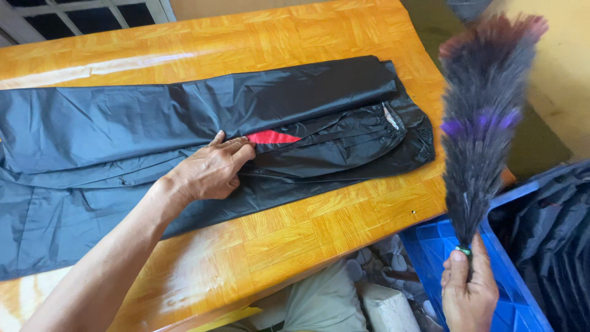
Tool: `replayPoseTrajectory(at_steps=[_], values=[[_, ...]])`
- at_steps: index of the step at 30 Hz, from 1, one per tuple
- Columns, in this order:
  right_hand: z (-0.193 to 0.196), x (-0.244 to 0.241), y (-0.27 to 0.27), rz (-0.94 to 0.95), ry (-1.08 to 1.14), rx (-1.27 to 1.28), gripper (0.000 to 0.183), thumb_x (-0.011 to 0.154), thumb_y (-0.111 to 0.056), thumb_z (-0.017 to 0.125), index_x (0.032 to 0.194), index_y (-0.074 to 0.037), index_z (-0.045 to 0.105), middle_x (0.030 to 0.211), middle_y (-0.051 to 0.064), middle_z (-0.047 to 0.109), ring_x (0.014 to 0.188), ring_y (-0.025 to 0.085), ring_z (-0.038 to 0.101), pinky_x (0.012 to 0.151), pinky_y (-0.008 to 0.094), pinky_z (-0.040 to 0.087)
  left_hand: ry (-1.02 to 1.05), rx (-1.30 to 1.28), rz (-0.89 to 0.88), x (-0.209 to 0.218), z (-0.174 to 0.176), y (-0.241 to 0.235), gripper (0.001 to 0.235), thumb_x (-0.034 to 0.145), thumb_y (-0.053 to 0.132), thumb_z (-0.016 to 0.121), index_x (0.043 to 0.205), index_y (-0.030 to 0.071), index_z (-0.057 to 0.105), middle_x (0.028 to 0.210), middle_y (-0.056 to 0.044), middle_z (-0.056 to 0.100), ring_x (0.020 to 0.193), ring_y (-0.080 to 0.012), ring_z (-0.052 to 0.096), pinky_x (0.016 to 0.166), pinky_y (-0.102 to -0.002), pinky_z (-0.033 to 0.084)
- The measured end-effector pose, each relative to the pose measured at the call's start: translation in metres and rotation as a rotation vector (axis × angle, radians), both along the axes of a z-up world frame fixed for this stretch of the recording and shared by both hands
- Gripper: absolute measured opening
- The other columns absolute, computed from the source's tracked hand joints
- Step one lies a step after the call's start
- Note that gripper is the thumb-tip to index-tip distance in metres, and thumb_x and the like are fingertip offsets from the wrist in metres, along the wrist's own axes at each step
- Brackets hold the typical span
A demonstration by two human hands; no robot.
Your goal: The person takes a black garment from a blue bin and lays it on a wooden table. They use a feather duster to brush the fabric, then fold the garment into a compact rectangular shape by hand.
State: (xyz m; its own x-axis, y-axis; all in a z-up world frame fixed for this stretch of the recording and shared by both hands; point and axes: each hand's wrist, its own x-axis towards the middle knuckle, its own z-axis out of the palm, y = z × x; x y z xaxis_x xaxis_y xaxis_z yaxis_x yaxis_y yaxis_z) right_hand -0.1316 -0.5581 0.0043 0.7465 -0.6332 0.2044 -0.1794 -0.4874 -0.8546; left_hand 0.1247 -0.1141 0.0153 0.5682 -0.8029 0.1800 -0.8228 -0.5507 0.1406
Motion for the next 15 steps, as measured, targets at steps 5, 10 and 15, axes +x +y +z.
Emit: replayPoseTrajectory(at_steps=[5, 10, 15], values=[[-0.005, 0.001, 0.01, -0.057, -0.043, 0.095, 0.051, 0.108, -0.015, 0.053, 0.159, -0.013, 0.052, 0.073, 0.012, 0.053, 0.047, 0.013, 0.039, 0.044, 0.025, 0.035, 0.054, -0.099, 0.187, 0.013, 0.018, 0.002, 0.027, 0.086, 0.011, 0.059, 0.109, 0.011, 0.046, 0.085, -0.016, 0.066, 0.08, -0.0435, 0.066, 0.08, -0.055, 0.049], [0.007, -0.012, 0.029, -0.054, -0.09, 0.15, 0.051, 0.104, -0.021, 0.053, 0.155, -0.017, 0.055, 0.069, 0.006, 0.05, 0.048, 0.009, 0.036, 0.042, 0.02, 0.027, 0.3, -0.284, 0.352, 0.053, 0.041, 0.013, 0.018, 0.094, 0.01, 0.056, 0.108, 0.013, 0.047, 0.08, -0.017, 0.068, 0.078, -0.0435, 0.066, 0.07, -0.047, 0.047], [0.015, -0.007, 0.034, 0.43, 0.016, -0.184, 0.043, 0.087, -0.014, 0.065, 0.13, -0.011, 0.073, 0.132, 0.005, 0.075, 0.124, 0.011, 0.069, 0.111, 0.023, 0.045, 0.631, -0.146, 0.562, 0.082, 0.087, 0.011, 0.022, 0.097, 0.026, 0.056, 0.107, 0.007, 0.052, 0.113, -0.015, 0.065, 0.107, -0.029, 0.061, 0.093, -0.041, 0.042]])
